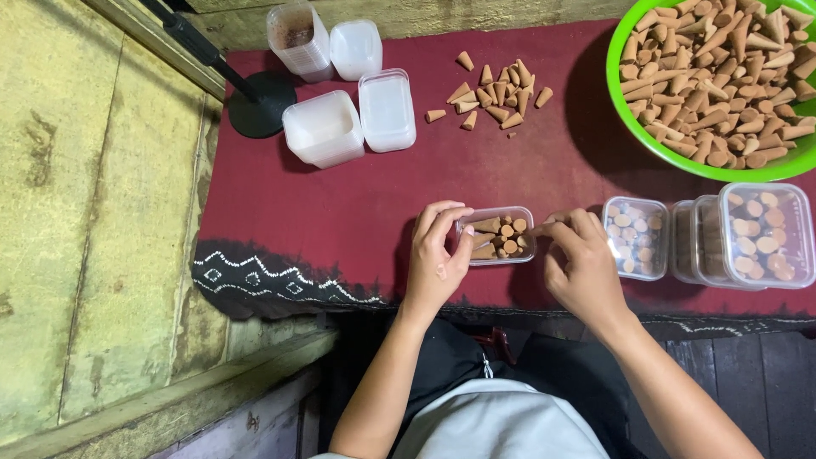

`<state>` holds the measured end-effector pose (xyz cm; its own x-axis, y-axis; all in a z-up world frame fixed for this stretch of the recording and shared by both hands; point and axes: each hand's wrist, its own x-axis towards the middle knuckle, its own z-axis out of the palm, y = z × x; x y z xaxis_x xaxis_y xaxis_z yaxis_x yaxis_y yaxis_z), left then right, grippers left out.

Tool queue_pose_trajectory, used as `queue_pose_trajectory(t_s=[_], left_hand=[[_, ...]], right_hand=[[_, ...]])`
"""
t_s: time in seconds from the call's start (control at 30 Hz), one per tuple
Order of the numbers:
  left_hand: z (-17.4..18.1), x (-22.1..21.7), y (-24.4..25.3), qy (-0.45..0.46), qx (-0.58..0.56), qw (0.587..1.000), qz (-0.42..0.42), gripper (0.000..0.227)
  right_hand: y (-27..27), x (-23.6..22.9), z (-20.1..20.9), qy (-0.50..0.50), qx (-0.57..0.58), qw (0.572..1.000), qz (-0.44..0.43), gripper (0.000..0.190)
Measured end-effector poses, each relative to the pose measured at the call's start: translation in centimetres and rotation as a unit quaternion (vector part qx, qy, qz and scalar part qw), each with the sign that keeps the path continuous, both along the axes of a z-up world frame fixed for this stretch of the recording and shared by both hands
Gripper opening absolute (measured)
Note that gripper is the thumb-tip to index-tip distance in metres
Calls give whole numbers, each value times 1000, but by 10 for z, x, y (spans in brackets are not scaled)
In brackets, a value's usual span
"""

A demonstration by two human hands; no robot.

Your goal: The person sorts small brown cone-shaped items from a green bowl into small clear plastic containers on a red tablecloth. They handle the cones by hand, placing them into containers and closing the lids.

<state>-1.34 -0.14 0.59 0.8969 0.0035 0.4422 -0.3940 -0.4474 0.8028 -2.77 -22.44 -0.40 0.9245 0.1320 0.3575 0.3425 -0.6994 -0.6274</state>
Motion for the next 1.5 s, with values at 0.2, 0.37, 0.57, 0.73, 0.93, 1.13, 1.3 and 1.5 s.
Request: queue_pose_trajectory(t_s=[0.2,0.37,0.57,0.73,0.93,1.13,1.3,1.5], left_hand=[[0,1,-1,1,-5,1000,-8,23],[-4,5,-1,4,-1,1000,-6,24],[1,20,3,2,2,1000,-5,27],[3,52,2,-19,11,1000,-7,29],[-5,104,0,-53,47,997,-6,33],[-12,140,-7,-40,66,996,34,31],[-23,155,-10,-20,71,996,47,30],[-25,155,-11,14,45,999,4,28]], right_hand=[[2,5,1,14,8,1000,4,30],[6,10,3,7,11,1000,10,23],[7,29,13,4,7,1000,7,18],[10,72,31,-15,-13,1000,14,23],[20,130,40,-43,-11,999,-4,24],[31,185,15,42,-64,997,-34,25],[35,212,-16,62,-102,992,-39,25],[47,220,-25,25,-191,980,-45,14]])
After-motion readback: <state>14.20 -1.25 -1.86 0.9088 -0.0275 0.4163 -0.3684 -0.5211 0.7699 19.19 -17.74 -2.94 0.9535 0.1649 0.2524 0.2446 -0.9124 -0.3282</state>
